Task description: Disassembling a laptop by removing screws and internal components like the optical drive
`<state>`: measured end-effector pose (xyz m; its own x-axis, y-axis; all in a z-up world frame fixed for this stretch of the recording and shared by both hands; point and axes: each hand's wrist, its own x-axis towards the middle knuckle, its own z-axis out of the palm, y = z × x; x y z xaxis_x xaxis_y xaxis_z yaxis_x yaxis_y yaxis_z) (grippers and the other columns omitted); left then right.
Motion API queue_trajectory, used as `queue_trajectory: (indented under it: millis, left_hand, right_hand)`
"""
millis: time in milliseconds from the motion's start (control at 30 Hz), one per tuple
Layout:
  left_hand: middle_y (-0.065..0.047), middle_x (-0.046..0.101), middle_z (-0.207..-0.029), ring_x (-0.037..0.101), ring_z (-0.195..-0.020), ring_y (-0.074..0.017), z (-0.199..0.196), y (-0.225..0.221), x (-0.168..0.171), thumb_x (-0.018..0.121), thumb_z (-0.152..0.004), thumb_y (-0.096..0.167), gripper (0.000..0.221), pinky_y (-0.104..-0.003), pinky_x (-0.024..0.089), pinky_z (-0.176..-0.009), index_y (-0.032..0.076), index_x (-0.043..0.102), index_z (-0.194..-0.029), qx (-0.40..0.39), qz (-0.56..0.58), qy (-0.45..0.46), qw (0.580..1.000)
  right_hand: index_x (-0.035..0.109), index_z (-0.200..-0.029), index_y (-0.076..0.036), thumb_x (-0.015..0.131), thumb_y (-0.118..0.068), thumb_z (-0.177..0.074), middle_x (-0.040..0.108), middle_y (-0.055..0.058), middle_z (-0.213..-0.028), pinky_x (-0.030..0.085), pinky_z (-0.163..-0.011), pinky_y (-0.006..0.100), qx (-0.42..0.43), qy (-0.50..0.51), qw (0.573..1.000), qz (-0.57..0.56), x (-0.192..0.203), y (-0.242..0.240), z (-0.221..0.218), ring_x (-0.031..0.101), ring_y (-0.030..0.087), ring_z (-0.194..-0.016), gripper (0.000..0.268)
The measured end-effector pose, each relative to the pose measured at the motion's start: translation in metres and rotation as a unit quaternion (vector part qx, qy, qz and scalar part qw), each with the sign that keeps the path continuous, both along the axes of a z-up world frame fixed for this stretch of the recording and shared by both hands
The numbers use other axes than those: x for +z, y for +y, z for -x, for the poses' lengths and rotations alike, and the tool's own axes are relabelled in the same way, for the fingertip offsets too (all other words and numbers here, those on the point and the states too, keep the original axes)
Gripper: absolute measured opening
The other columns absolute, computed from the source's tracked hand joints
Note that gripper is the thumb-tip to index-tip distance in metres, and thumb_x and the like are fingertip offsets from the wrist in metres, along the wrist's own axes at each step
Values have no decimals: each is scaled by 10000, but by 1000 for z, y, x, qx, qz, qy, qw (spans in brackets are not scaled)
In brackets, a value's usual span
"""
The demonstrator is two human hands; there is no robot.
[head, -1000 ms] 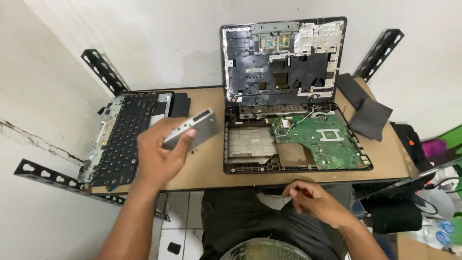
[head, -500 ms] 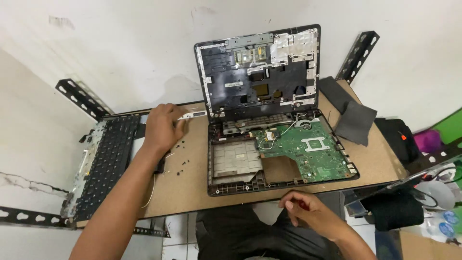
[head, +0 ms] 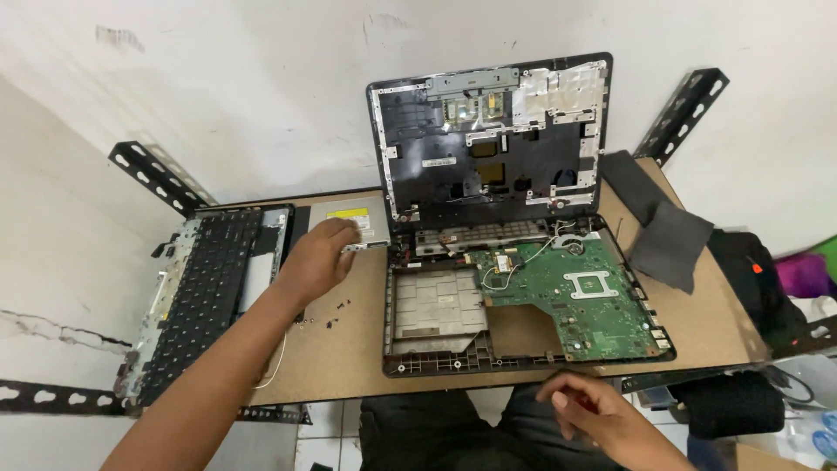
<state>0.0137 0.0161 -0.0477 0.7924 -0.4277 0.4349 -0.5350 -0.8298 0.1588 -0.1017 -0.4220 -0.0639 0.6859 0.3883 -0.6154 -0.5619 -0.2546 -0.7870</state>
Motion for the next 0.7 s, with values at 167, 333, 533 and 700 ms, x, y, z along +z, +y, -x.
queue_trajectory:
  millis: [167, 333, 533, 700]
  left_hand:
    - [-193, 335, -1436, 270, -1307, -466, -3, -9, 10, 552, -837, 288, 602, -686, 196, -993, 154, 356, -1390, 86, -71, 141, 984]
    - [-159, 89, -1551, 115, -1358, -521, -9, -20, 28, 487, -784, 674, 888, -661, 163, -1040, 229, 162, -1481, 207, -72, 243, 945]
    - [-214, 125, -1530, 141, -1395, -426, -13, -20, 41, 629, -703, 619, 881, -575, 204, -1078, 191, 353, -1423, 161, 23, 261, 951]
    - [-202, 185, -1516, 137, -1403, -398, -23, -17, 31, 619, -757, 558, 800, -573, 176, -1087, 193, 367, -1423, 146, -18, 253, 956]
  right_hand:
    - [700, -1099, 21, 542, -262, -896, 548, 208, -639, 275, -461, 310, -15, 50, 999, 2, -21, -13, -6, 427, 240, -513, 382]
    - [672, -1084, 75, 539, -209, -907, 518, 229, -618, 241, -405, 298, -46, 62, 993, -85, -67, -36, -10, 330, 210, -424, 360]
    - [696, -1085, 104, 578, -173, -865, 545, 205, -545, 333, -424, 330, -36, -16, 989, -141, -105, -69, -20, 463, 251, -429, 373]
    - [669, -1115, 159, 590, -214, -860, 493, 146, -578, 292, -446, 315, 12, -15, 969, -245, -125, -100, -32, 418, 206, -472, 459]
